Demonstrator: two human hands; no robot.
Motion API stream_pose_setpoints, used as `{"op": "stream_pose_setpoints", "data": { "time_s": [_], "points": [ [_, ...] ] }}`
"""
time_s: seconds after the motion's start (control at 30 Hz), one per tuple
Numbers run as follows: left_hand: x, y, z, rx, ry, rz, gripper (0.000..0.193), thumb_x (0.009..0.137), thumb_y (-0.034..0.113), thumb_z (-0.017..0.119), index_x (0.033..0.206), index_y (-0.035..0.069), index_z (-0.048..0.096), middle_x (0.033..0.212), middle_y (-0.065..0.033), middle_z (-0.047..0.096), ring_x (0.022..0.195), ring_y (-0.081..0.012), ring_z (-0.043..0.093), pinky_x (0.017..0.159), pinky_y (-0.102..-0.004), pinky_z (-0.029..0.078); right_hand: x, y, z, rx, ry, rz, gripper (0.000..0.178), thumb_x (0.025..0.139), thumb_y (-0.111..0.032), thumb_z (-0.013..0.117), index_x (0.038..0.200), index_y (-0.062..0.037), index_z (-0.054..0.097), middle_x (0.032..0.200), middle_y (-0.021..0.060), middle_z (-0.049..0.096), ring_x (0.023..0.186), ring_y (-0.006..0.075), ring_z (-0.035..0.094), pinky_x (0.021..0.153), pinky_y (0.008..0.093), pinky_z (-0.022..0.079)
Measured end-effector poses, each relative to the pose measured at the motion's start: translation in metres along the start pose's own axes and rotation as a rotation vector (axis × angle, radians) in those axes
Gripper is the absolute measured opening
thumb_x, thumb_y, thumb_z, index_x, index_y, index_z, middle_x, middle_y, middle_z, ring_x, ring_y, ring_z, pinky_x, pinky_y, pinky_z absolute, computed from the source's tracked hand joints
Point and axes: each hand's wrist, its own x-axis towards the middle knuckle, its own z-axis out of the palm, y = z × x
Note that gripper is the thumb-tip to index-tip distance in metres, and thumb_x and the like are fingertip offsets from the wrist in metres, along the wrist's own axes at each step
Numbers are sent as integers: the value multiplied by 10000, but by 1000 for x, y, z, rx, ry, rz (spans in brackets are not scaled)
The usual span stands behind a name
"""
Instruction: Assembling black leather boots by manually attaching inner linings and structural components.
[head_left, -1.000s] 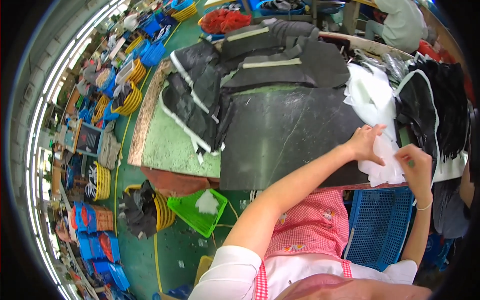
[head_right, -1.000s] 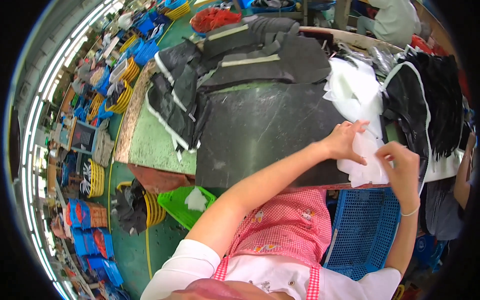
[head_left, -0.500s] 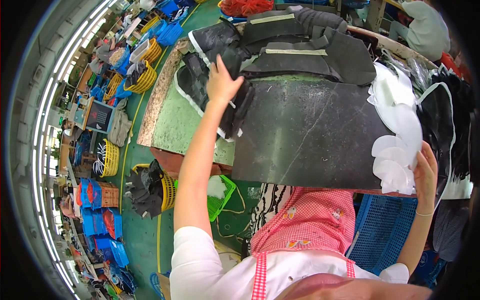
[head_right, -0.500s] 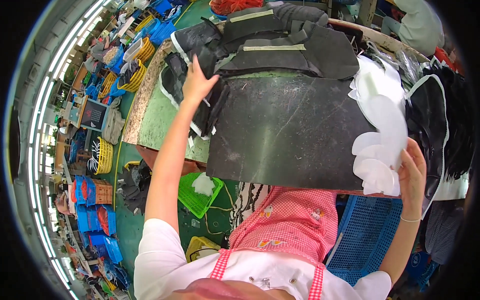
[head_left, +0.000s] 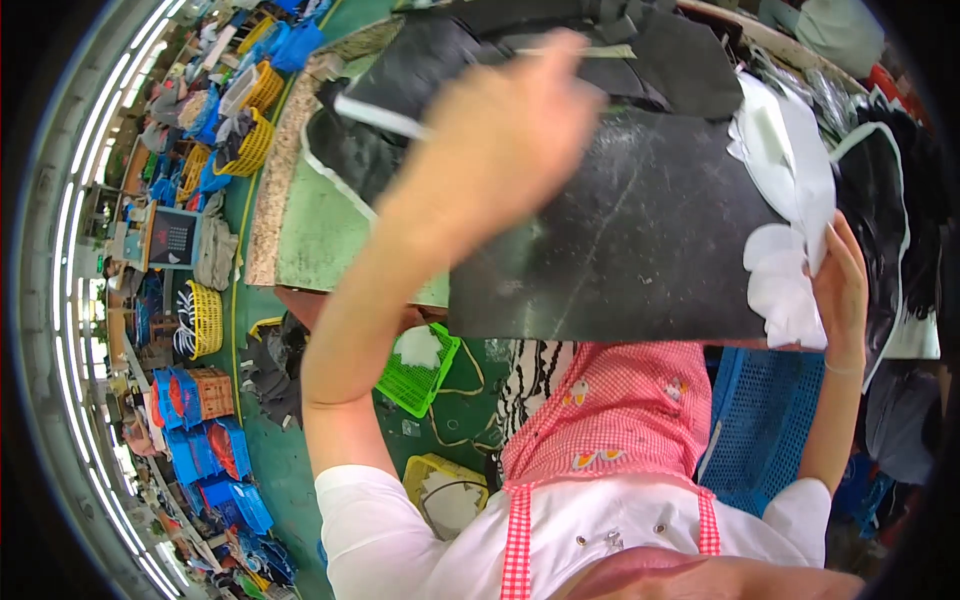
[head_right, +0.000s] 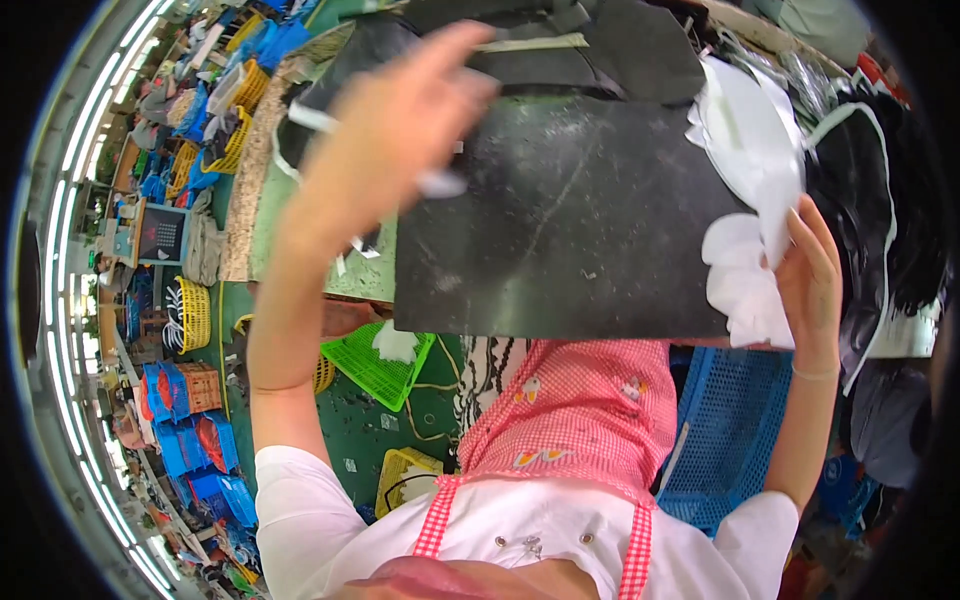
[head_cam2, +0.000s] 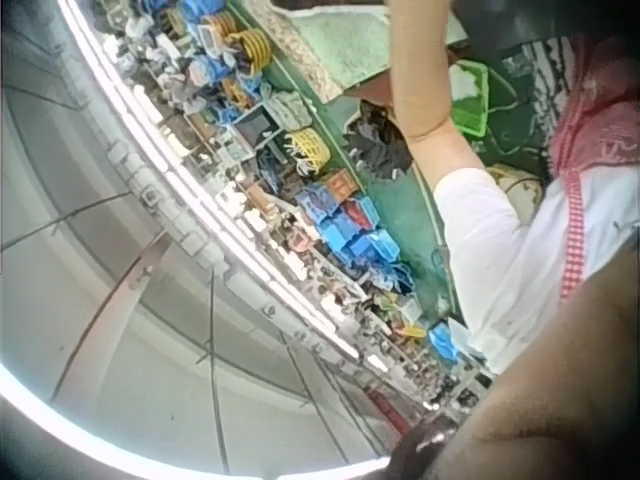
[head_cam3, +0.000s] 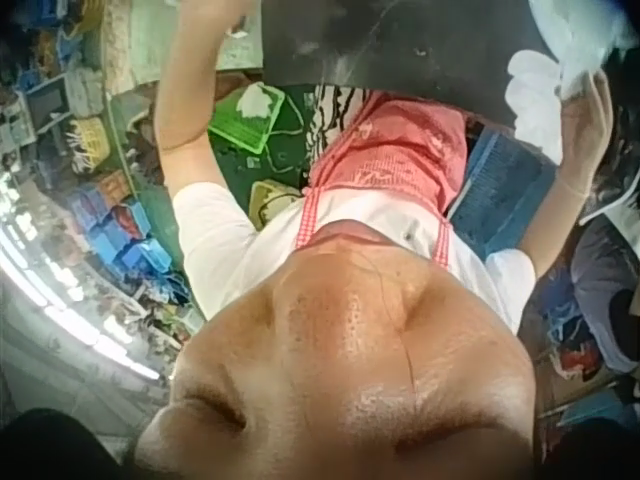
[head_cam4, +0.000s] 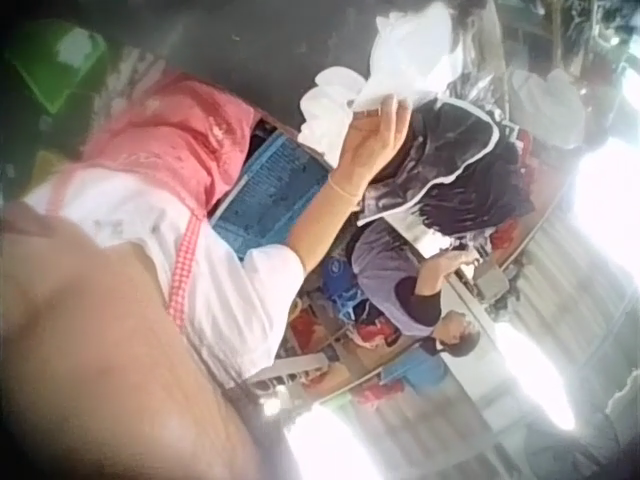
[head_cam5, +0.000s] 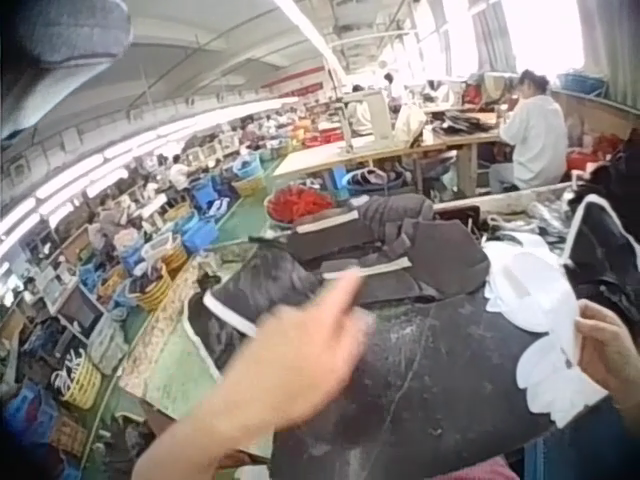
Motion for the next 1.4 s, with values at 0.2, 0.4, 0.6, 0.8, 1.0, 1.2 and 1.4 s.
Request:
{"op": "stream_pose_setpoints", "data": {
  "time_s": [0.2,0.4,0.6,0.8,1.0,1.2,1.4],
  "points": [
    [-52,-11,82,-48,-185,467,572,864,303,675,1403,215,505,1443,-73,491,1385,-305,385,1157,-554,217,4,9,10,40,-188,48,280,989,-113,526,1252,-18,545,1102,75,660,882,134,663,651,283,520],
    [-109,16,141,-3,-175,131,732,877,432,643,1503,190,351,1567,-174,245,1440,-377,227,1171,-535,160,3,26,34,30,-147,87,294,995,-149,537,1250,-2,548,1033,65,658,843,126,665,650,281,532],
    [-115,22,89,-265,-184,69,448,926,348,604,1292,90,577,1252,-176,596,1264,-313,519,1087,-463,354,13,27,39,-185,-275,78,294,963,-208,618,1191,-24,599,986,41,645,823,90,649,624,232,549],
    [-61,0,81,-1102,-285,-505,265,948,291,627,1041,43,636,783,-74,698,648,-85,645,521,-202,405,14,43,92,-694,-554,124,257,906,-253,691,1028,-31,651,812,-2,653,734,59,632,628,199,540],
    [-59,-12,105,-1104,-510,-524,262,911,285,695,838,37,651,663,-65,676,484,-67,588,449,-186,378,35,61,86,-812,-553,209,330,895,-320,710,871,9,691,611,38,607,481,98,610,472,195,519],
    [-59,-12,114,-977,-549,-548,280,908,294,693,819,31,661,654,-63,677,478,-62,584,453,-189,392,40,67,87,-893,-588,195,323,896,-313,707,852,7,696,596,28,594,486,90,608,479,186,516],
    [-48,9,111,-120,-560,-294,206,839,277,729,811,79,679,554,-36,615,530,-213,627,523,-309,460,32,59,107,-1168,-562,195,282,837,-295,742,755,-36,665,603,48,616,516,157,637,497,260,515]
  ]
}}
